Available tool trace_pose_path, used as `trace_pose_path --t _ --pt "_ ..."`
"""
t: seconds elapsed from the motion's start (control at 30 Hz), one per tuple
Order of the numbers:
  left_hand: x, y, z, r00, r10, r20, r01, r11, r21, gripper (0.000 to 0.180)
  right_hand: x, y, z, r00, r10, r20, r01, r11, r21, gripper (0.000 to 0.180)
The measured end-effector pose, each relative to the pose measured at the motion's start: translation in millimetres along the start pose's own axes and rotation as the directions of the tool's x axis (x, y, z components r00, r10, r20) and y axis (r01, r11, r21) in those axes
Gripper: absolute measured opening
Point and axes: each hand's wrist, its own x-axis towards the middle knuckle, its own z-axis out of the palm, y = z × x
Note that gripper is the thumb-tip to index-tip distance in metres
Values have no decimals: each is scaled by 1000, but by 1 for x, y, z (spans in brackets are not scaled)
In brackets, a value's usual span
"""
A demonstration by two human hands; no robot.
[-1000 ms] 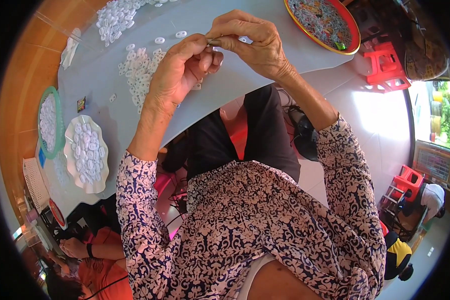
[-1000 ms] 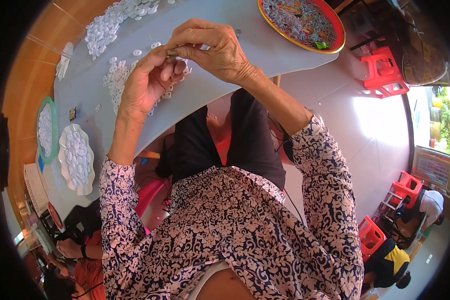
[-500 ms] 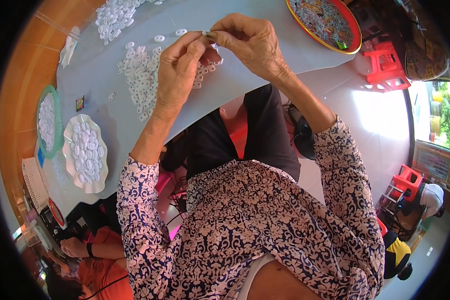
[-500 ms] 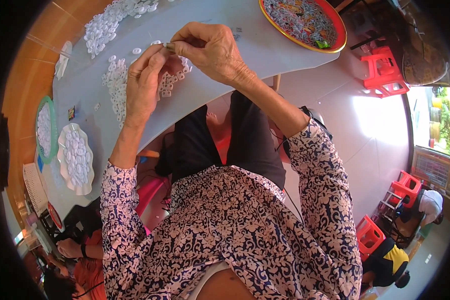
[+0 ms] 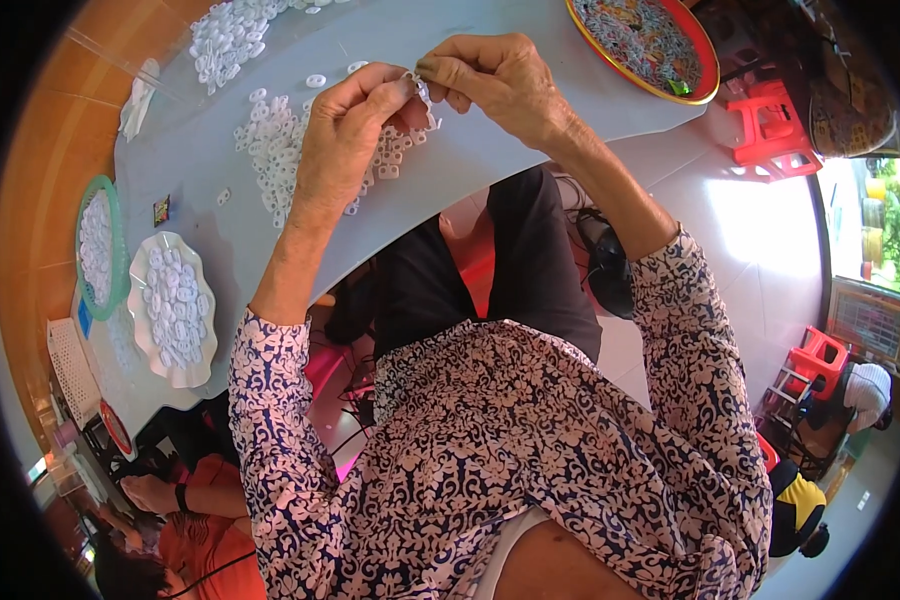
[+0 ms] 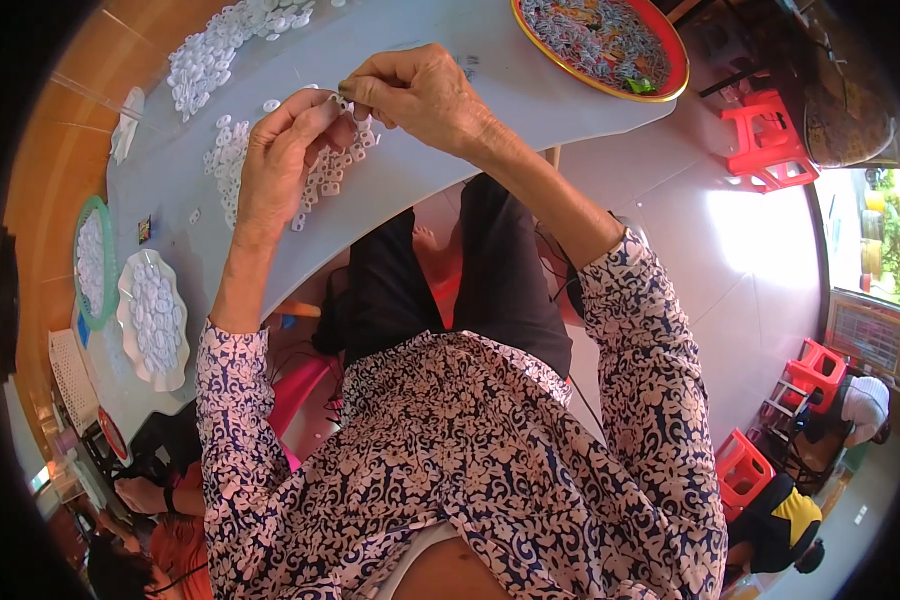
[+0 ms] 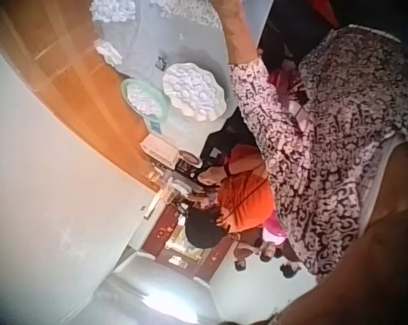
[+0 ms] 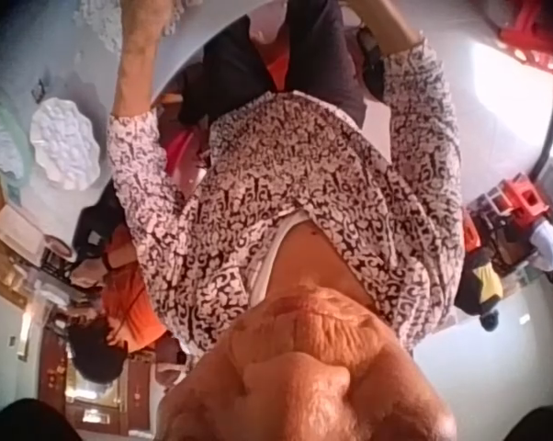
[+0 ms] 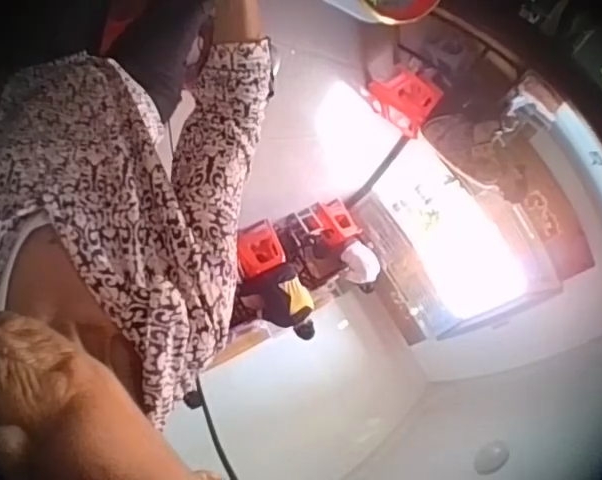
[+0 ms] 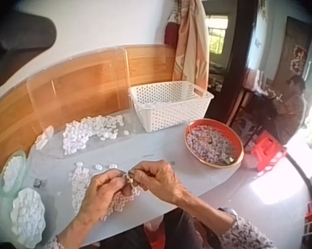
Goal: Manually assembling small white plastic components at a workshop table.
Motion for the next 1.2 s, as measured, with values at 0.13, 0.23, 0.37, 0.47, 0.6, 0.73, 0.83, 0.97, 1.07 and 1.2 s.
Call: trace_pose_path --t 0.13,0.23,0.37,0.47,0.6,0.73,0.83,0.97,1.07,1.2 --pt "0 -5 -2 1000 -6 1 6 1000 -14 22 0 -8 1 1000 -6 22 8 993 -117 17" --pt "2 -10 -5 990 -101 -96 87 986 -139 20 0 -9 0 999 -37 8 38 978 -204 15" --pt "15 -14 -25 993 -1 -120 -32 962 -271 18 -1 2 -4 995 -97 -29 83 945 -317 15" --pt "16 -15 -28 972 -13 -234 -62 948 -311 15 -1 5 -9 989 -148 16 140 889 -437 14" --pt "15 -15 -31 968 -14 -249 -60 956 -287 15 -1 11 -7 948 -294 118 313 810 -497 12" --pt "15 -16 -35 968 2 -250 -69 963 -259 16 2 14 3 926 -315 207 377 782 -497 11" --pt "17 -16 -34 969 -3 -246 -66 960 -271 16 6 14 7 921 -310 238 390 753 -530 12" --pt "16 -16 -37 976 9 -219 -74 954 -291 16 9 10 9 918 -350 187 396 790 -467 10" --pt "17 -18 -40 977 20 -211 -85 948 -305 17 12 10 4 918 -381 110 381 770 -512 10" --pt "18 -18 -43 976 13 -219 -84 944 -319 17 14 11 -9 933 -359 -16 291 781 -552 10"
